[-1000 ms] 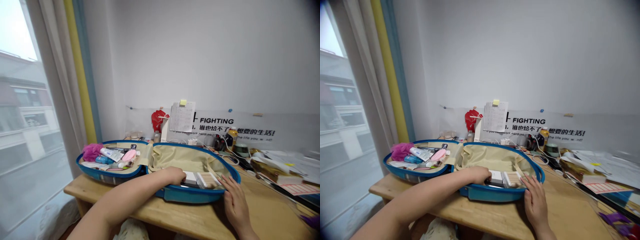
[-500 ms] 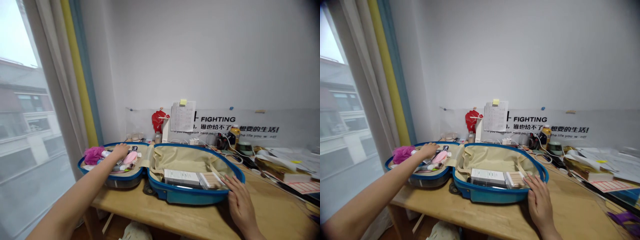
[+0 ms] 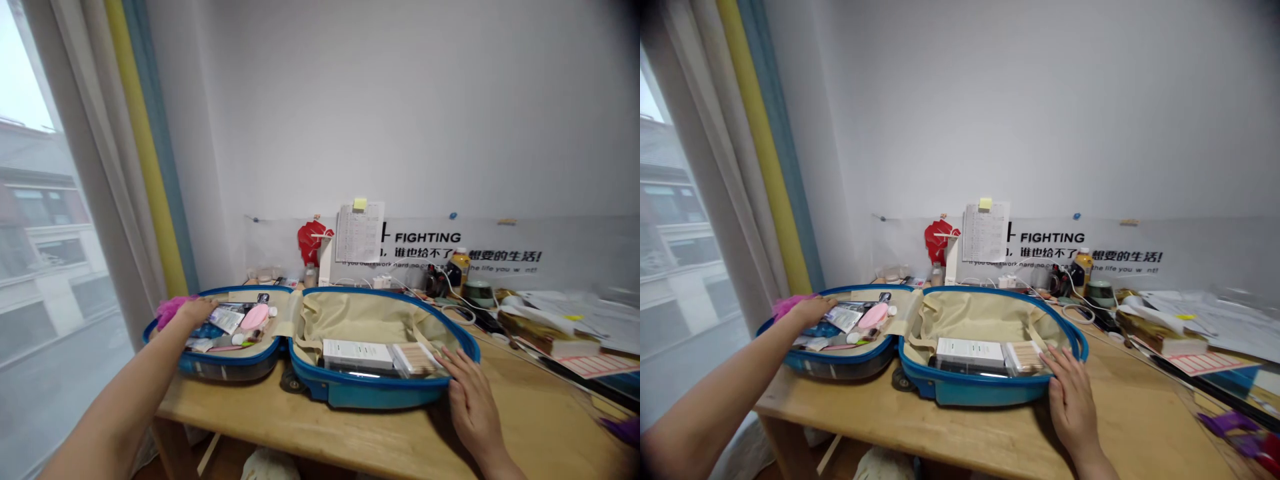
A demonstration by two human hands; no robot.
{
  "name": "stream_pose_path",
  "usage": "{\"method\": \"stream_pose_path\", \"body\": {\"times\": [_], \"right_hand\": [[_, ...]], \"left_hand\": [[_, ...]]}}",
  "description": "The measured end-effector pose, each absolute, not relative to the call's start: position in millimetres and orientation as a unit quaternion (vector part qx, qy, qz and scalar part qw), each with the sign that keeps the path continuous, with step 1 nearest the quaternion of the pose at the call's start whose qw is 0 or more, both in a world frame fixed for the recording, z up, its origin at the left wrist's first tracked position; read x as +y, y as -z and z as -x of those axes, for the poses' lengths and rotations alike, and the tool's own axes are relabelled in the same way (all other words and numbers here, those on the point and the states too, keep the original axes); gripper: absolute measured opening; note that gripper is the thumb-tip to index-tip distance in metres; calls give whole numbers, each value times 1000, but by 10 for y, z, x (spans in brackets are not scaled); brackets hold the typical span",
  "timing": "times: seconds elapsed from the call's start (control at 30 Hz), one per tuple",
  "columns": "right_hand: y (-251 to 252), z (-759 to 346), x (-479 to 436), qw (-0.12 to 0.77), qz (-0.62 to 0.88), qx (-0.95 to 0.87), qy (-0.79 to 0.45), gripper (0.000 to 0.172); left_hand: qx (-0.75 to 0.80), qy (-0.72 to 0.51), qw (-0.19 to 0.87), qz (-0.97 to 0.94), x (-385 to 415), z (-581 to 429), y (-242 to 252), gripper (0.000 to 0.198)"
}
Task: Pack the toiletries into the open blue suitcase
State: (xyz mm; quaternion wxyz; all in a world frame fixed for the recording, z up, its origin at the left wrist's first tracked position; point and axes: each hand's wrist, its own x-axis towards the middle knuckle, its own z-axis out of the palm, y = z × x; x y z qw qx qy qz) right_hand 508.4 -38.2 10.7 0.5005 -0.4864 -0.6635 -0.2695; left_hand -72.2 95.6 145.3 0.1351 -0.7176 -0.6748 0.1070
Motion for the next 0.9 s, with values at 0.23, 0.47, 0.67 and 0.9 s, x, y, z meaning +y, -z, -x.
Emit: {"method": "stream_pose_path", "body": {"times": [0.23,0.47,0.67,0.9], "right_hand": [[-108,-5069,-396,498,487,-665,270,37],[-111,-5064,-395,499,481,-670,267,35],[-160,-5051,-422,491,475,-672,286,35],[-159,-5051,-420,493,480,-669,279,36]], "left_hand": [[-606,36,120,785,963,773,-1641,41],[-538,129,119,825,923,-427,-2046,44],[-470,61,114,873,886,-1896,-1921,44],[-447,-2,74,892,979,-2855,-1507,41]]}}
